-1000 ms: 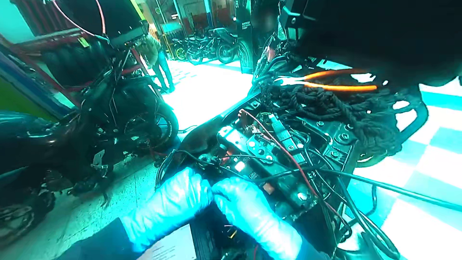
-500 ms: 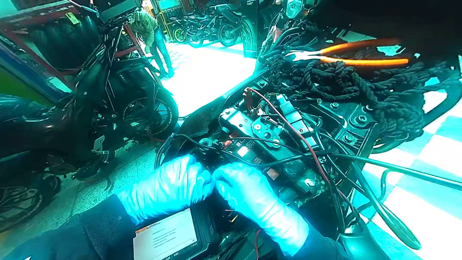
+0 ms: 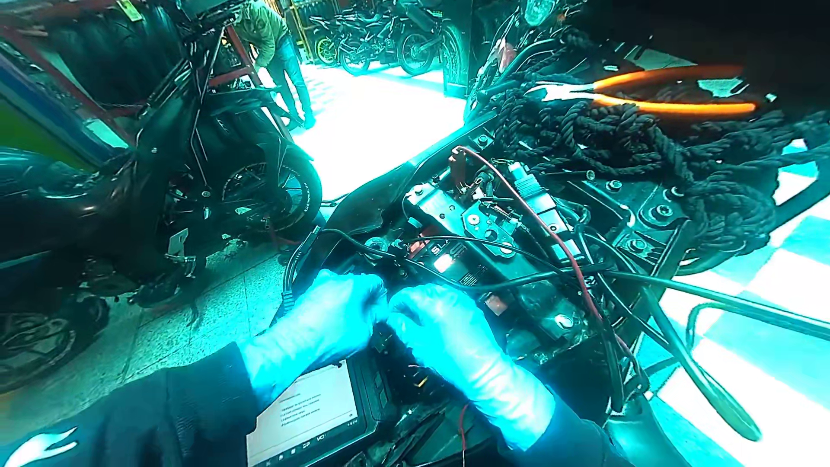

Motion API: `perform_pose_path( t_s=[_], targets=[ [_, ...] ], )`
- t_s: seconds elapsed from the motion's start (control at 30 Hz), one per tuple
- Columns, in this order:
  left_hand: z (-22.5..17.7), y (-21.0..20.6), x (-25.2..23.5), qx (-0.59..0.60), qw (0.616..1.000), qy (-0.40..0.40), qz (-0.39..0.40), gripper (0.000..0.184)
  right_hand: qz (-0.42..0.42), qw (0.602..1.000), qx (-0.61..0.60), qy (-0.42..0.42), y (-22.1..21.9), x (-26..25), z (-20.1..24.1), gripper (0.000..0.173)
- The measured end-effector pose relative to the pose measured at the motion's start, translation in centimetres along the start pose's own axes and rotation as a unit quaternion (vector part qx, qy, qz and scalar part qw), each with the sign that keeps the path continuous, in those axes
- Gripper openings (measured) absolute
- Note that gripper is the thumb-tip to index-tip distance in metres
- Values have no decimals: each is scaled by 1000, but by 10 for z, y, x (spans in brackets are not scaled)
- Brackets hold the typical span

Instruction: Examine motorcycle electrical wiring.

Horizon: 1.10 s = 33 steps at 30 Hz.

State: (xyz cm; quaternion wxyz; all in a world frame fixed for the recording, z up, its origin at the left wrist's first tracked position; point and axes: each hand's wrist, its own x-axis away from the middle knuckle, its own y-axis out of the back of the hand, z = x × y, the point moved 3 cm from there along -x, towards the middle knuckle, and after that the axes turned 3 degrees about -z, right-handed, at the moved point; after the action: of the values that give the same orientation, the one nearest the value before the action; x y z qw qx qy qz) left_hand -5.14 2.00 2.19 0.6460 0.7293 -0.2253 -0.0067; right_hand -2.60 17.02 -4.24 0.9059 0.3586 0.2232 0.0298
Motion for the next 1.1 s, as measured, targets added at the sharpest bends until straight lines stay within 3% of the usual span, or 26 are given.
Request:
perform_pose_path(
  t_s=[0.07,0.13,0.33,0.4,0.47,0.53,0.6,0.67,0.8,0.97,1.1],
  targets=[
    [-4,9,-5,38,995,55,79,21,2,1000,5,3,1,0,0,15],
    [-3,10,-8,79,990,79,86,20,-14,1000,12,7,0,0,-2,14],
    [8,-9,6,277,952,101,-80,7,36,994,-44,-96,6,-1,-3,11],
    [5,-12,10,274,950,55,-137,2,31,990,-56,-125,6,0,-5,9],
    [7,-18,11,196,956,-52,-212,8,34,991,-27,-131,9,1,-4,10],
    [8,-27,10,126,938,-149,-287,13,65,990,28,-123,17,2,-1,13],
    [6,-33,7,92,921,-207,-316,13,72,987,85,-113,27,5,3,12],
    [4,-39,4,85,907,-253,-326,13,16,988,139,-66,28,11,3,9],
    [6,-41,1,95,914,-272,-287,16,-81,982,170,26,18,23,-13,11],
    [3,-30,-2,181,968,-132,-117,16,-100,984,140,44,18,24,-16,10],
    [7,-31,-7,228,962,-110,-102,18,-104,983,141,45,18,24,-17,12]
  ],
)
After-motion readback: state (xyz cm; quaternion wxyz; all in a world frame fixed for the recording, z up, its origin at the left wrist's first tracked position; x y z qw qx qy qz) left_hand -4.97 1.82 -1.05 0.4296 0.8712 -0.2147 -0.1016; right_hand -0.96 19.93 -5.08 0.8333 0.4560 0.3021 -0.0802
